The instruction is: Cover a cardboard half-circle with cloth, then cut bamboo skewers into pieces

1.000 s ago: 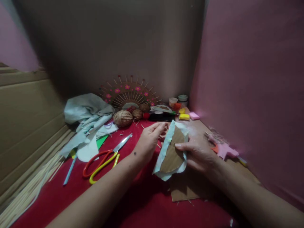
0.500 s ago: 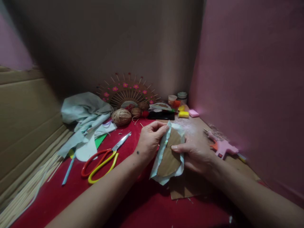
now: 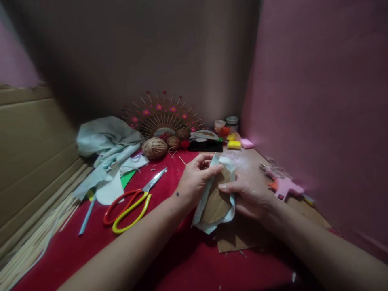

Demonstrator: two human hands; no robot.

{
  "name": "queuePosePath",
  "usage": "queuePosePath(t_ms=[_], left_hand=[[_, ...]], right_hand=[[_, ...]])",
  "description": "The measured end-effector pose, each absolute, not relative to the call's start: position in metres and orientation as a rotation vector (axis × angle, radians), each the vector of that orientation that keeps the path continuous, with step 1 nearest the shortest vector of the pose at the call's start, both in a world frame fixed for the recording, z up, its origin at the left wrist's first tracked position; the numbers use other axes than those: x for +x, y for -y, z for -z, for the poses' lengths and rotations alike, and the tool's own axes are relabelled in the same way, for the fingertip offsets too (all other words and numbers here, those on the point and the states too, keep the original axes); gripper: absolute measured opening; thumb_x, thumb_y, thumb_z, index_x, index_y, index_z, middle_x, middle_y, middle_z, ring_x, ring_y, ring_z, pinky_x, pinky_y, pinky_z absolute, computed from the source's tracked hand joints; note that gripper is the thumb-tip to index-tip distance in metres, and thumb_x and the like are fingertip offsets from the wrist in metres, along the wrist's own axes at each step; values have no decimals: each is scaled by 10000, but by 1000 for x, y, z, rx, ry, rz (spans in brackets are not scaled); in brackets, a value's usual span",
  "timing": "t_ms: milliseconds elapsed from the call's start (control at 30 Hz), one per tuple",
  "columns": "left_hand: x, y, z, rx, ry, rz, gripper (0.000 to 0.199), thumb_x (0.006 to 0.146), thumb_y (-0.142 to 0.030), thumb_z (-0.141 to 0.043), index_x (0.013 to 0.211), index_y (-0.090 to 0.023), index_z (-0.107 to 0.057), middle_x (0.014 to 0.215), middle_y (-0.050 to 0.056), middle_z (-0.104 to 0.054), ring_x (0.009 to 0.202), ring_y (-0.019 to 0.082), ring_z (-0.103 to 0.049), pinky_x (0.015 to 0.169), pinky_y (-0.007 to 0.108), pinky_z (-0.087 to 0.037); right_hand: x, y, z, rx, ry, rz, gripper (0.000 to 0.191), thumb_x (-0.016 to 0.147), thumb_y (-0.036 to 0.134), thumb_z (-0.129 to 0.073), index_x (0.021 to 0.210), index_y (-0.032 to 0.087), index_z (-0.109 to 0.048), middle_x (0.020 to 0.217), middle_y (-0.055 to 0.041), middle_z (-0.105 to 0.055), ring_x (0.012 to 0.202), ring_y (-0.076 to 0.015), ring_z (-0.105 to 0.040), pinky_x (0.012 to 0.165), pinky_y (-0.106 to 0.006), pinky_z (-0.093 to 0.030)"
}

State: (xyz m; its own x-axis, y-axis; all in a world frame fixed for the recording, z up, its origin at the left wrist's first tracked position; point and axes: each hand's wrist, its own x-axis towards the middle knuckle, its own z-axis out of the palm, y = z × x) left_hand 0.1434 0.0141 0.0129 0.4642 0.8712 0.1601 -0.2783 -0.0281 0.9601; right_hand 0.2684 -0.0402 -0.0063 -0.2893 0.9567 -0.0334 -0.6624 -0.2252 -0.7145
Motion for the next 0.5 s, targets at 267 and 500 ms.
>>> queuePosePath(t_ms=[267,500], left_hand=[[142,-17,-14,1229,-625,-904,243,774,-361,-678,850,-132,-655,724,19,-636,625,109,-556,617,229,-436],[141,-17,-14,1219,-523,-843,382,754,-393,-704,1070,-186,-648,958,63,-682,770,160,-614,689,255,-459]], right_hand=[[269,41,4,-563,717,-1742,463,576,-19,-635,1003,156,-605,825,-37,-706,853,-213,-674,893,-388,-487],[269,40,3,-555,703,-1735,507,571,-30,-619,1033,175,-591,881,-37,-712,914,-225,-667,915,-412,-480]])
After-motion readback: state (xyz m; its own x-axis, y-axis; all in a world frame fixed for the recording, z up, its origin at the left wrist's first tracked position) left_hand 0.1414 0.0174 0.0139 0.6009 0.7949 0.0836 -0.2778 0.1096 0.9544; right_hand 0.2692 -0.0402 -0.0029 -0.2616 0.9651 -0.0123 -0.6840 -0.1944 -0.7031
